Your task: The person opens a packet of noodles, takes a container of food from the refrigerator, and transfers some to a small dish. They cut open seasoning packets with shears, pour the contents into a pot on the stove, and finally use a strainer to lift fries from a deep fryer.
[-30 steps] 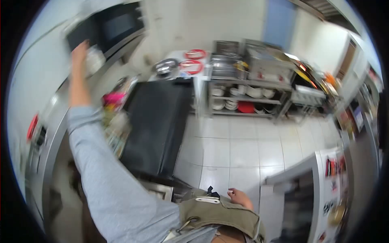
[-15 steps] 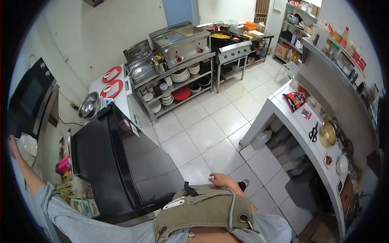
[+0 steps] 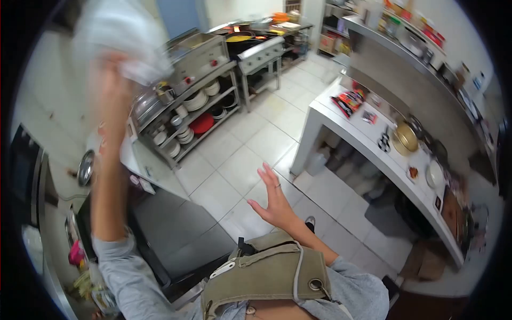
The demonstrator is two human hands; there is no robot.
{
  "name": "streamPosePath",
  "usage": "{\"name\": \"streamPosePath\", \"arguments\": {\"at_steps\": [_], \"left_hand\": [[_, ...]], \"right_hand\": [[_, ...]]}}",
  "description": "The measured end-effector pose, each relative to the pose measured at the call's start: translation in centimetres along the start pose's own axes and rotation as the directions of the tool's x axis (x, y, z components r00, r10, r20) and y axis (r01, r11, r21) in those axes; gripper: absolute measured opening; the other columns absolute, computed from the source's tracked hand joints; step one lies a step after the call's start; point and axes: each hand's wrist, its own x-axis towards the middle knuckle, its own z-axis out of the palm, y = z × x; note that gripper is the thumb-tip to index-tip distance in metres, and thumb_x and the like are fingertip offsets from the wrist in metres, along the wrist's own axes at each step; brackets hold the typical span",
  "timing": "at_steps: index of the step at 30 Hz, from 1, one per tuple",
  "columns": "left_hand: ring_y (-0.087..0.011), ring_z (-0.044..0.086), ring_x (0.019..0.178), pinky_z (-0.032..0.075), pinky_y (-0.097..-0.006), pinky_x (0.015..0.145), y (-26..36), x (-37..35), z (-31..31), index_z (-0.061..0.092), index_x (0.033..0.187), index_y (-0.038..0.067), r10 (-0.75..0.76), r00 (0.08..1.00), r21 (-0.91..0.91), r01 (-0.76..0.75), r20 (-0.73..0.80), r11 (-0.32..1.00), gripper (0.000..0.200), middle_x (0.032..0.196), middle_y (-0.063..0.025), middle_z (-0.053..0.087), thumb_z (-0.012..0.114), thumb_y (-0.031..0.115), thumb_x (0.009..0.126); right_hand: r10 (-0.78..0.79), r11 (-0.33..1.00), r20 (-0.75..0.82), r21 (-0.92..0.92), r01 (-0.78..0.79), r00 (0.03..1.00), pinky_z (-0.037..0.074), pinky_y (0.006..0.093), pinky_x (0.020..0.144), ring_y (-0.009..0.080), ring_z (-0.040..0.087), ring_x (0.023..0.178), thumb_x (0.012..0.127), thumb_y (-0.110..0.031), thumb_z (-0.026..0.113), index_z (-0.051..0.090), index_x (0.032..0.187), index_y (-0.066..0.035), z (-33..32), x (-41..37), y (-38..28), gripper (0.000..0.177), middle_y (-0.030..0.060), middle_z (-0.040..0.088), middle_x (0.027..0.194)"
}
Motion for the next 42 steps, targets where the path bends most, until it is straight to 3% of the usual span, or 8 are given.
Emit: {"name": "streamPosePath", "arguments": {"at_steps": [2,6,10,15,21,29,33,42], "left_hand": [[-0.0143,0.047,0.085,0.039,-0.0268,0.075,11.9,-6.4,9.0,0.049,0.097,0.009,-0.341,0.554,-0.373,0.800,0.760,0.470,0.017,0.090,-0.0047,0.048,0.037,0.020,0.093],[-0.0122,0.056,0.087,0.046,-0.0253,0.076,27.5,-12.8,14.3,0.043,0.102,0.008,0.247,0.133,-0.002,0.885,0.960,-0.466,0.011,0.094,-0.0036,0.053,0.042,0.012,0.091],[-0.0124,0.057,0.088,0.048,-0.0276,0.078,35.6,-16.3,23.6,0.043,0.101,0.007,0.512,0.161,0.236,0.746,0.844,-0.623,0.011,0.092,-0.0034,0.054,0.042,0.008,0.090],[-0.0098,0.046,0.092,0.040,-0.0236,0.079,49.4,-18.1,32.7,0.044,0.108,0.008,0.445,0.474,-0.439,0.879,0.760,-0.186,0.025,0.096,-0.0011,0.046,0.054,0.006,0.086],[-0.0098,0.048,0.093,0.039,-0.0223,0.081,60.3,-20.3,39.3,0.047,0.103,0.006,0.619,-0.008,0.050,0.997,0.785,-0.050,0.014,0.100,-0.0020,0.051,0.050,0.009,0.089],[-0.0126,0.051,0.094,0.041,-0.0257,0.083,68.3,-21.4,44.7,0.050,0.110,0.002,0.832,0.113,-0.259,0.965,0.544,0.039,0.021,0.100,-0.0047,0.058,0.047,0.005,0.089],[-0.0335,0.038,0.118,0.030,-0.0376,0.100,69.6,-18.9,48.7,0.031,0.128,0.000,0.643,0.509,-0.801,0.516,0.572,0.304,0.086,0.125,-0.0204,0.038,0.079,0.019,0.060],[-0.0375,0.035,0.122,0.029,-0.0395,0.103,72.3,-17.8,52.8,0.015,0.135,-0.001,0.791,0.411,-0.861,0.431,0.453,0.270,0.114,0.133,-0.0222,0.034,0.084,0.031,0.049]], "right_hand": [[-0.055,0.998,-0.165,-0.039,0.050,0.985,0.030,0.0445,0.102,0.0387,0.033,0.123,0.072,-0.014,0.070,0.032,0.128,-0.005,-3.0,0.6,0.2,0.068,0.0219,0.026,0.136],[0.060,0.997,-0.280,-0.023,-0.069,0.958,0.027,0.0492,0.104,0.0338,0.041,0.119,0.063,-0.006,0.072,0.037,0.123,-0.006,-9.0,-4.0,6.1,0.069,0.0134,0.032,0.136],[0.280,0.945,-0.388,-0.051,-0.324,0.878,0.026,0.0477,0.105,0.0335,0.052,0.105,0.065,0.000,0.057,0.046,0.114,-0.006,-19.9,-7.7,9.8,0.051,0.0129,0.056,0.105],[0.371,0.755,-0.495,-0.332,-0.565,0.786,0.041,0.0419,0.076,0.0363,0.051,0.086,0.067,-0.002,0.054,0.050,0.092,0.000,-32.7,-13.0,16.7,0.025,0.0163,0.050,0.092],[0.559,0.764,-0.666,0.180,-0.620,0.494,0.041,0.0320,0.081,0.0242,0.050,0.095,0.077,-0.002,0.052,0.047,0.100,0.000,-39.9,-17.2,21.6,0.023,0.0129,0.048,0.104],[0.485,0.769,-0.872,0.394,-0.504,0.058,0.043,0.0289,0.078,0.0158,0.056,0.085,0.086,-0.004,0.051,0.047,0.102,0.000,-45.5,-23.0,25.7,0.017,0.0105,0.061,0.092],[0.391,0.425,-0.906,0.022,-0.905,0.161,0.046,0.0333,0.075,0.0325,0.058,0.084,0.076,0.000,0.059,0.054,0.101,0.000,-53.3,-26.2,27.2,0.026,0.0164,0.059,0.090],[0.510,0.408,-0.564,-0.506,-0.760,0.649,0.048,0.0372,0.080,0.0305,0.056,0.093,0.067,0.009,0.055,0.060,0.103,-0.008,-57.9,-24.5,29.4,0.040,0.0129,0.055,0.103]]}}
